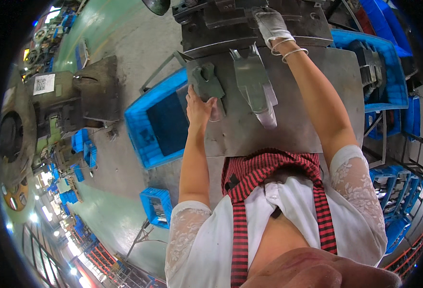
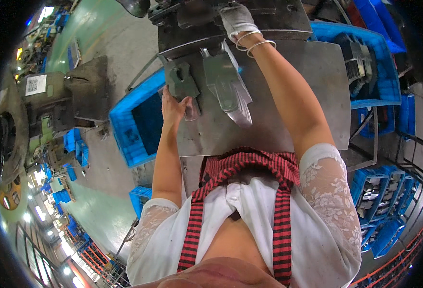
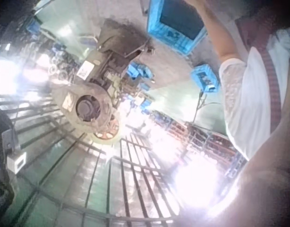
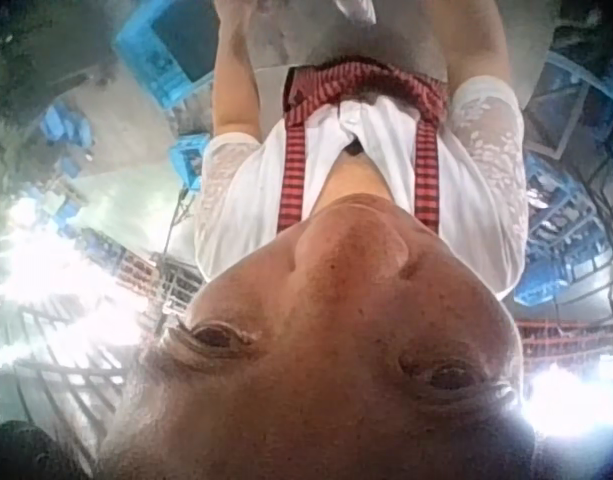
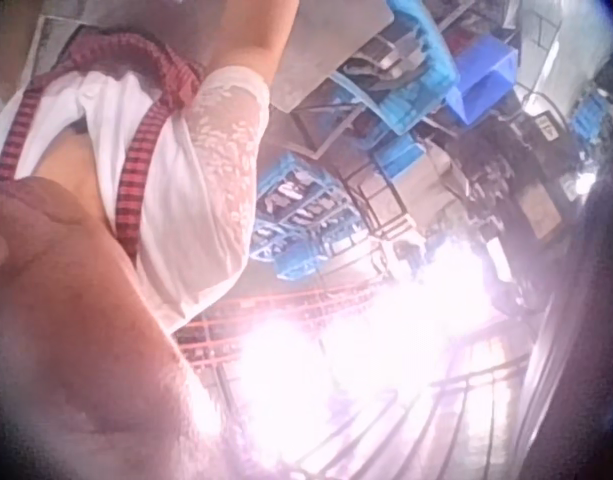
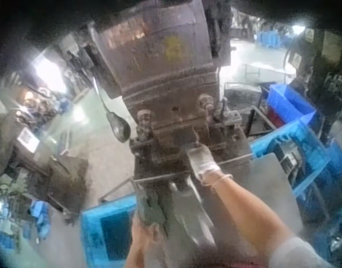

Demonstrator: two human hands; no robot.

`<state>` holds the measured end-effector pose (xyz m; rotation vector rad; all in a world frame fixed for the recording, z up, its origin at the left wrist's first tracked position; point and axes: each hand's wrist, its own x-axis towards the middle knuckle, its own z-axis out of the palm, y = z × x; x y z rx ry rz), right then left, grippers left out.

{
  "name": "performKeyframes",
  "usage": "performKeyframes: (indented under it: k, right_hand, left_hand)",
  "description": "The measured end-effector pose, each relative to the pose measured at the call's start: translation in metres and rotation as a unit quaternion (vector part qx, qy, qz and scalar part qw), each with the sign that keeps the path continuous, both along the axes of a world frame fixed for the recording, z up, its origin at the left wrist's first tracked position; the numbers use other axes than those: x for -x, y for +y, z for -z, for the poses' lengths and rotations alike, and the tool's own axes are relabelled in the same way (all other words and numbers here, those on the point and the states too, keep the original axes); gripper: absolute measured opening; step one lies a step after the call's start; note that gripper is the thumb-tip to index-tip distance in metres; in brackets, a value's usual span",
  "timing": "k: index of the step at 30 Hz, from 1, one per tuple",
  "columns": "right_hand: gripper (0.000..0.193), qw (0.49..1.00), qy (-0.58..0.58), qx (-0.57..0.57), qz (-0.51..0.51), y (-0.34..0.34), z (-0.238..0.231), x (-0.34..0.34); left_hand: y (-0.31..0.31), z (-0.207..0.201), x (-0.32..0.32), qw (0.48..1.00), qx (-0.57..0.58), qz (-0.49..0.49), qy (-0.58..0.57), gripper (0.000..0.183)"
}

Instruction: The person inserts metal plates into a press machine, takes out the stamped metal pieces, and stacks them on the table.

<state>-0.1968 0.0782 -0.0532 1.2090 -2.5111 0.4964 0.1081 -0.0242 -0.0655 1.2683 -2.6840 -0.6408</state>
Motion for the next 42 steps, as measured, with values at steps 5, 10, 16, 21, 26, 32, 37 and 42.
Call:
performKeyframes:
  k: [5,10,16,21,26,32,37,42]
  right_hand:
    - [0.023,0.997,0.069,-0.025,-0.008,0.002,0.005,0.013]
    - [0.024,0.990,-0.075,0.114,0.031,-0.010,-0.026,-0.040]
    - [0.025,0.820,-0.442,0.360,-0.050,0.082,-0.014,-0.108]
    - [0.025,0.947,-0.310,-0.045,0.074,0.111,-0.082,-0.145]
    - [0.026,0.932,-0.287,0.221,-0.030,0.039,-0.044,-0.077]
    - [0.023,0.934,-0.280,0.222,0.018,-0.002,-0.016,-0.034]
    - [0.020,0.994,0.010,0.107,-0.021,-0.001,-0.014,-0.020]
    - [0.027,0.998,-0.064,-0.006,-0.009,0.001,-0.035,-0.035]
  left_hand:
    - [-0.017,0.010,-0.002,0.975,-0.203,-0.087,-0.009,0.050]
    - [-0.063,0.030,-0.042,0.965,-0.110,-0.036,0.234,0.025]
    - [-0.006,-0.078,0.039,0.825,-0.413,-0.085,0.376,0.030]
    - [0.019,-0.083,0.130,0.800,-0.451,0.016,0.395,0.032]
    - [0.015,-0.069,0.185,0.877,-0.298,0.090,0.366,0.039]
    - [-0.009,-0.029,0.062,0.994,0.085,0.073,-0.002,0.072]
    - [0.004,0.003,0.001,0.996,-0.071,-0.026,-0.054,0.075]
    - [-0.010,0.012,-0.010,1.000,0.025,-0.008,0.009,0.054]
